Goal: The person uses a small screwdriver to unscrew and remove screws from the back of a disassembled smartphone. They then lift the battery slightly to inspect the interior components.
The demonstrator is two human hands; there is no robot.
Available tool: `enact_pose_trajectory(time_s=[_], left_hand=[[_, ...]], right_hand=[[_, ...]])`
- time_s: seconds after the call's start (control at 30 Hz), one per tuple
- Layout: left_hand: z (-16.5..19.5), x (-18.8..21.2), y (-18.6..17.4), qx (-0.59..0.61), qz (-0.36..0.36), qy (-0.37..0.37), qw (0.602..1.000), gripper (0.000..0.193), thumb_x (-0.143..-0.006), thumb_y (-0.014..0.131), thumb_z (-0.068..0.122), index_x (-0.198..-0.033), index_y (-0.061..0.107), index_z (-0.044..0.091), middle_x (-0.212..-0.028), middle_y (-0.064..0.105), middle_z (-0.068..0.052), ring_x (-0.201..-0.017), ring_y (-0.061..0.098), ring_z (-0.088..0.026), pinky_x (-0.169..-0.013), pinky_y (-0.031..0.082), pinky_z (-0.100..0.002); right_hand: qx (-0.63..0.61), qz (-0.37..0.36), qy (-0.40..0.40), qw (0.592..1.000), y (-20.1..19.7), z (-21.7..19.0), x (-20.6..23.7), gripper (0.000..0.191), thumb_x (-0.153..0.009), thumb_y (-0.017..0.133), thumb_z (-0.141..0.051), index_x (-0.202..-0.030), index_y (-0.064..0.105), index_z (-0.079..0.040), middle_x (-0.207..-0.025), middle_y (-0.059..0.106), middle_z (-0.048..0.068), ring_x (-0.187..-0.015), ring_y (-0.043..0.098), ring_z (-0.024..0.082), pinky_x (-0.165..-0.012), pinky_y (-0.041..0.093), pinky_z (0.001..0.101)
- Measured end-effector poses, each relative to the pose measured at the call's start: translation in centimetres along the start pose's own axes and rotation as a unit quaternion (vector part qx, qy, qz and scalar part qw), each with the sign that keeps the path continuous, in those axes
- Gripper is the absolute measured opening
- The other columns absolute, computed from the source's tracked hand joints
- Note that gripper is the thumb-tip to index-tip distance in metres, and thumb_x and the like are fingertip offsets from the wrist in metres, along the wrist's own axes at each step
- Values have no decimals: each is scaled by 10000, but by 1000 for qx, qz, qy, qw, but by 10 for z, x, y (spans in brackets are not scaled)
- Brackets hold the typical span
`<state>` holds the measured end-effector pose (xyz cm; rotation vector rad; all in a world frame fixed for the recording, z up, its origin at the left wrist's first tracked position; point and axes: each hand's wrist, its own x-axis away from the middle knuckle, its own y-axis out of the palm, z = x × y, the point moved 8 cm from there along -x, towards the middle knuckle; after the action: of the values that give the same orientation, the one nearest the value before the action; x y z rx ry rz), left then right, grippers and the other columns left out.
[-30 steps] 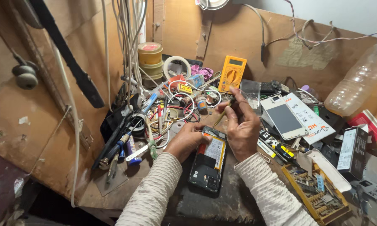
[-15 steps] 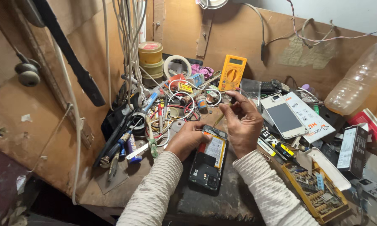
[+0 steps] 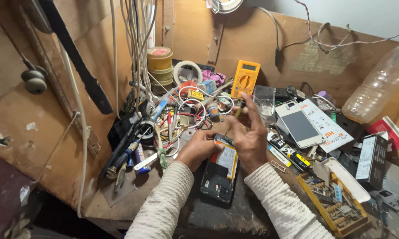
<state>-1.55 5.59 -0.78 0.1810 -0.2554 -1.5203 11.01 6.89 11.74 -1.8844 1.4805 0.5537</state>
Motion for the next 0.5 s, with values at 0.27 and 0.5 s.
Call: enact_pose_trajectory(time_s=[0.27, 0.5], left_hand=[[-4, -1, 1, -12, 7, -14, 1000, 328, -779, 674, -8, -1100, 710, -63, -929, 734, -106, -810, 694, -174, -745, 567, -312], [-3, 0, 1, 6, 20, -16, 1000, 383, -774, 668, -35, -1156, 699, -45, -986, 734, -102, -867, 703, -175, -793, 573, -313]], right_hand=[[-142, 14, 50, 988, -11, 4, -4, 511, -983, 590, 1, -1458, 440, -111, -1004, 695, 32, -864, 689, 90, -790, 598, 258], [172, -170, 22, 970, -3, 17, -2, 139, -896, 716, -115, -946, 673, 8, -854, 672, 141, -733, 662, 238, -666, 523, 389]])
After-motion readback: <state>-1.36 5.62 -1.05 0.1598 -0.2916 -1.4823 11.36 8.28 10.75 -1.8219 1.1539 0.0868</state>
